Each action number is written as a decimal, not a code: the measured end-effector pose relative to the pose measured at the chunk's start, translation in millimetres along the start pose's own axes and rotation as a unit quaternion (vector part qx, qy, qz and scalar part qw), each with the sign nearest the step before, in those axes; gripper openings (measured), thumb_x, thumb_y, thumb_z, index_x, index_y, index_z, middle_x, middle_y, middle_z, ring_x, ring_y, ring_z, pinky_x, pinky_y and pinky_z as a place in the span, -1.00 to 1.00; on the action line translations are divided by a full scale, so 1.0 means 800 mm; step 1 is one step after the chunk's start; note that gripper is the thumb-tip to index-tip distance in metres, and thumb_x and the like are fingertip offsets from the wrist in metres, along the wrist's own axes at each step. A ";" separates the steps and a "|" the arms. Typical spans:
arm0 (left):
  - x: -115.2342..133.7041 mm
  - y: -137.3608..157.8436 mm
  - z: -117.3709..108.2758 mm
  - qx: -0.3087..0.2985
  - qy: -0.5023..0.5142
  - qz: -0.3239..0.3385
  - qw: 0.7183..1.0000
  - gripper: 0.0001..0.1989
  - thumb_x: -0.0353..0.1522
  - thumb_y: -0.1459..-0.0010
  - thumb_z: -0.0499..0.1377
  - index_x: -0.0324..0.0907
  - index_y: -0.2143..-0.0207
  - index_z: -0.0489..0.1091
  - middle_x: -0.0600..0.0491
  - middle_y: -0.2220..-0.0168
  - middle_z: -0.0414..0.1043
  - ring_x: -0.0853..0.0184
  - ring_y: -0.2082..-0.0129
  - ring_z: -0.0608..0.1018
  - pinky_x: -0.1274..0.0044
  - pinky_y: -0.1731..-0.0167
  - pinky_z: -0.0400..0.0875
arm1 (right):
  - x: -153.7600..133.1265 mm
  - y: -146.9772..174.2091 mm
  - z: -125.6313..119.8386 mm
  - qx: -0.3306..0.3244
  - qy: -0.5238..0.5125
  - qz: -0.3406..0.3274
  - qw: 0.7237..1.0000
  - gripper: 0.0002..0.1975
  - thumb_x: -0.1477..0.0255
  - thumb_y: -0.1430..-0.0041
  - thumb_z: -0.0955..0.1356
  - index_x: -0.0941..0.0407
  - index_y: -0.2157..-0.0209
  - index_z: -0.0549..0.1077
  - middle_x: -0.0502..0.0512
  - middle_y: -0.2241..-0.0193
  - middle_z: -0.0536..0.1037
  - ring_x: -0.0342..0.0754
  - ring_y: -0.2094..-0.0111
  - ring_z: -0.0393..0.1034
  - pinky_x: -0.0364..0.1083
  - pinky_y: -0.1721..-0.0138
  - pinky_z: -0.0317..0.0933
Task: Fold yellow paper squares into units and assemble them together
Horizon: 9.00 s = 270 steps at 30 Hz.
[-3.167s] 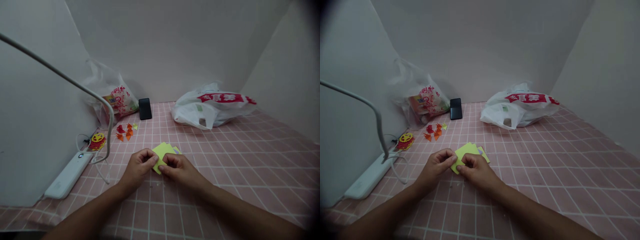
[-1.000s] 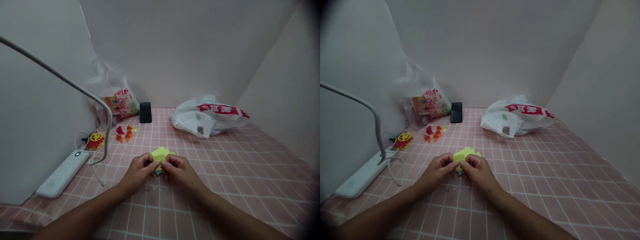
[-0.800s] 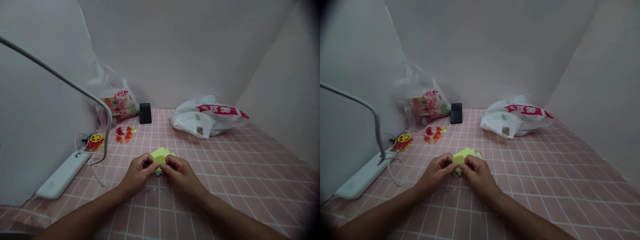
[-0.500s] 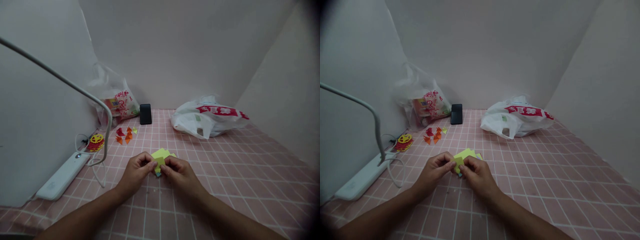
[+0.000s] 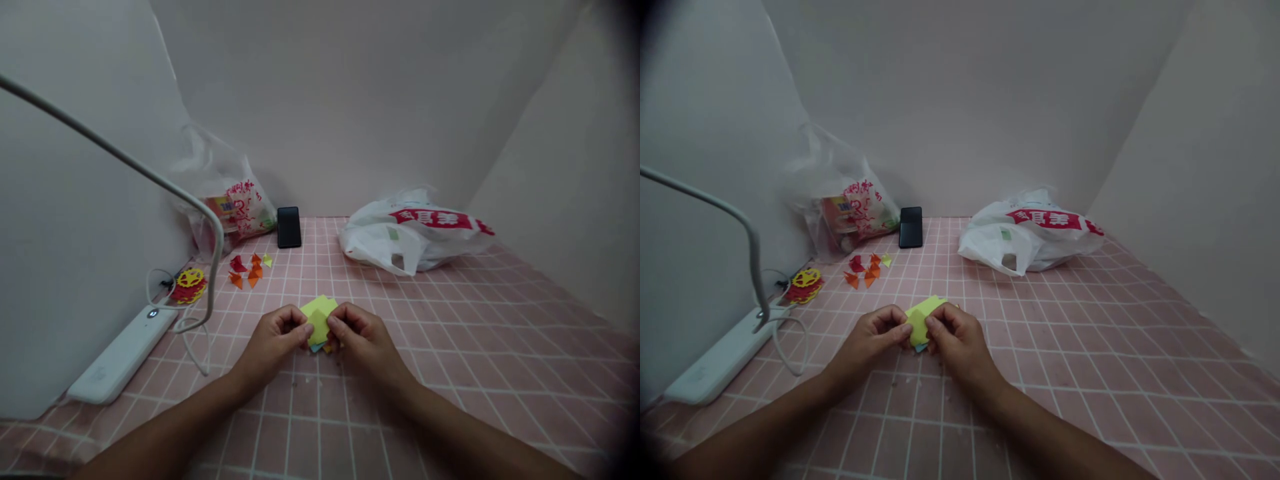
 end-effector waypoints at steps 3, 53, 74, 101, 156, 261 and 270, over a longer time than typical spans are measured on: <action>0.000 0.000 0.000 0.005 -0.001 0.006 1.000 -0.77 -0.27 -0.06 0.28 -0.24 0.50 0.36 0.13 0.57 0.42 0.43 0.52 0.44 0.57 0.41 0.32 | 0.002 -0.001 0.003 -0.014 -0.033 0.015 0.999 -0.77 0.25 -0.16 0.35 0.13 0.43 0.37 -0.04 0.56 0.40 -0.16 0.55 0.27 -0.14 0.48 0.14; 0.006 0.004 -0.002 0.062 0.017 0.061 0.996 -0.80 -0.37 0.00 0.31 -0.19 0.39 0.33 0.17 0.50 0.38 0.45 0.50 0.46 0.61 0.46 0.38 | -0.009 0.009 0.012 -0.031 0.051 -0.055 0.997 -0.92 0.47 -0.18 0.33 0.09 0.25 0.40 -0.01 0.41 0.43 -0.14 0.43 0.31 -0.13 0.40 0.20; -0.006 0.000 -0.006 0.037 0.060 -0.009 0.997 -0.78 -0.26 -0.06 0.31 -0.26 0.33 0.48 0.05 0.44 0.52 0.36 0.44 0.55 0.50 0.35 0.47 | -0.008 -0.002 0.020 -0.094 -0.053 0.003 0.994 -0.85 0.40 -0.07 0.40 0.10 0.29 0.42 0.02 0.38 0.50 -0.10 0.36 0.41 -0.08 0.30 0.28; -0.005 -0.001 0.003 0.009 0.066 0.003 0.998 -0.78 -0.32 0.02 0.35 -0.26 0.34 0.47 0.07 0.45 0.53 0.38 0.45 0.53 0.53 0.35 0.42 | -0.005 -0.002 0.007 -0.025 -0.034 0.002 0.999 -0.82 0.30 -0.16 0.37 0.12 0.39 0.39 -0.05 0.57 0.43 -0.17 0.55 0.31 -0.14 0.47 0.20; 0.009 0.009 -0.006 0.074 -0.124 0.097 0.985 -0.87 -0.31 -0.16 0.20 -0.20 0.31 0.44 0.06 0.45 0.51 0.34 0.43 0.56 0.52 0.37 0.46 | 0.002 -0.002 0.005 -0.003 -0.070 0.036 0.997 -0.81 0.31 -0.06 0.41 0.11 0.46 0.35 -0.08 0.64 0.43 -0.18 0.61 0.28 -0.16 0.53 0.12; 0.003 0.003 -0.008 0.053 0.022 0.024 0.998 -0.91 -0.40 0.01 0.30 -0.22 0.40 0.50 0.11 0.49 0.51 0.42 0.45 0.51 0.59 0.38 0.39 | -0.008 -0.001 0.008 -0.011 -0.103 0.019 0.994 -0.94 0.48 0.02 0.39 0.12 0.42 0.43 -0.11 0.62 0.44 -0.22 0.60 0.30 -0.18 0.52 0.15; -0.009 0.003 -0.012 0.056 0.087 -0.004 0.995 -0.90 -0.41 0.01 0.29 -0.23 0.38 0.51 0.08 0.47 0.55 0.40 0.46 0.57 0.54 0.33 0.47 | -0.014 0.000 0.009 -0.040 -0.097 0.005 0.994 -0.91 0.52 0.02 0.37 0.13 0.38 0.45 -0.06 0.53 0.49 -0.18 0.50 0.36 -0.14 0.42 0.23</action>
Point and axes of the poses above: each hand's wrist, its own y-axis away from the middle knuckle, its own z-axis out of the palm, x = y × z, the point moved 7 cm from there along -y, towards the middle knuckle
